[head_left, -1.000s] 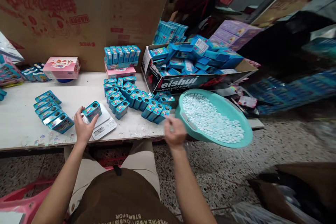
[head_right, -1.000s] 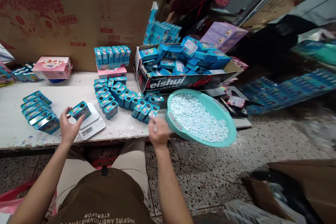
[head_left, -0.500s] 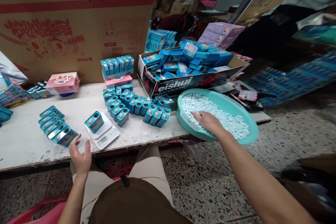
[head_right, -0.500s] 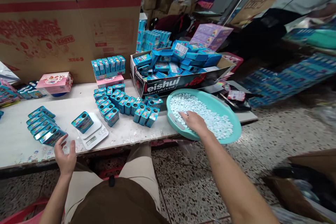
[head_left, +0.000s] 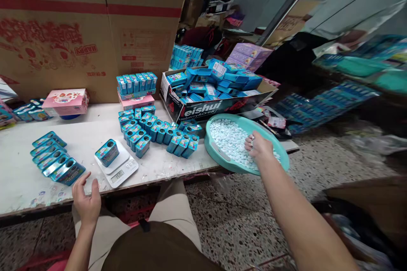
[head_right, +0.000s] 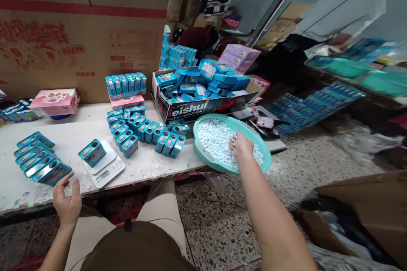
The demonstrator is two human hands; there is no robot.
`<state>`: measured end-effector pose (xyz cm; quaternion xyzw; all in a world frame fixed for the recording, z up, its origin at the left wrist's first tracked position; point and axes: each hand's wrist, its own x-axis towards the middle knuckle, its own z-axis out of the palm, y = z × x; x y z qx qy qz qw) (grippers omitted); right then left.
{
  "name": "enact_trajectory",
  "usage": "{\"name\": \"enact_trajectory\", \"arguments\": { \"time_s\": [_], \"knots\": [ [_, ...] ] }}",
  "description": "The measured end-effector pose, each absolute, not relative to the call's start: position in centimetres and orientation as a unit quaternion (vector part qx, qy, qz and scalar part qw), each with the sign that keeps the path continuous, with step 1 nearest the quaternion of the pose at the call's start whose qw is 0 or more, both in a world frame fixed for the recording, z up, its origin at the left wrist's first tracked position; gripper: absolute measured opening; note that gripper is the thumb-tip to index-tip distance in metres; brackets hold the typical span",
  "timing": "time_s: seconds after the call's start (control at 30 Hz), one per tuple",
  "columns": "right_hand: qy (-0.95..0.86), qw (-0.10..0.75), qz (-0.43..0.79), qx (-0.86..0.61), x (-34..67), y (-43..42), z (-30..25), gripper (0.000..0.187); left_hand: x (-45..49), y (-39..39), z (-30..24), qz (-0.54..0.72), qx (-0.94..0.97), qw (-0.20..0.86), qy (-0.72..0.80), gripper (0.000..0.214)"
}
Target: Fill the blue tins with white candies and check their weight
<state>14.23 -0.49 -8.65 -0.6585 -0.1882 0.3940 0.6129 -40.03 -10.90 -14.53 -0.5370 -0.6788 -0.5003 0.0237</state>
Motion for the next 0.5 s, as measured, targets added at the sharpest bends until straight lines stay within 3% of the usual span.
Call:
{"name": "enact_trajectory", "arguments": {
  "time_s": [0.13, 0.27, 0.5],
  "knots": [
    [-0.125, 0.645, 0.536, -0.53, 8.9, 0.4, -5.8, 0.037, -39.8, -10.1, -14.9, -0.501, -0.542, 0.017, -0.674, 0.03],
    [-0.045, 0.604, 0.705, -0.37, -1.1, 2.0, -4.2, 0.035, -39.4, -10.0, -15.0, -0.519, -0.54, 0.009, -0.662, 0.029],
    [-0.013, 0.511, 0.797, -0.323, -19.4, 5.8, -3.8, 0.04, -38.9, -11.6, -15.6, -0.54, -0.538, -0.014, -0.647, 0.024]
  ]
}}
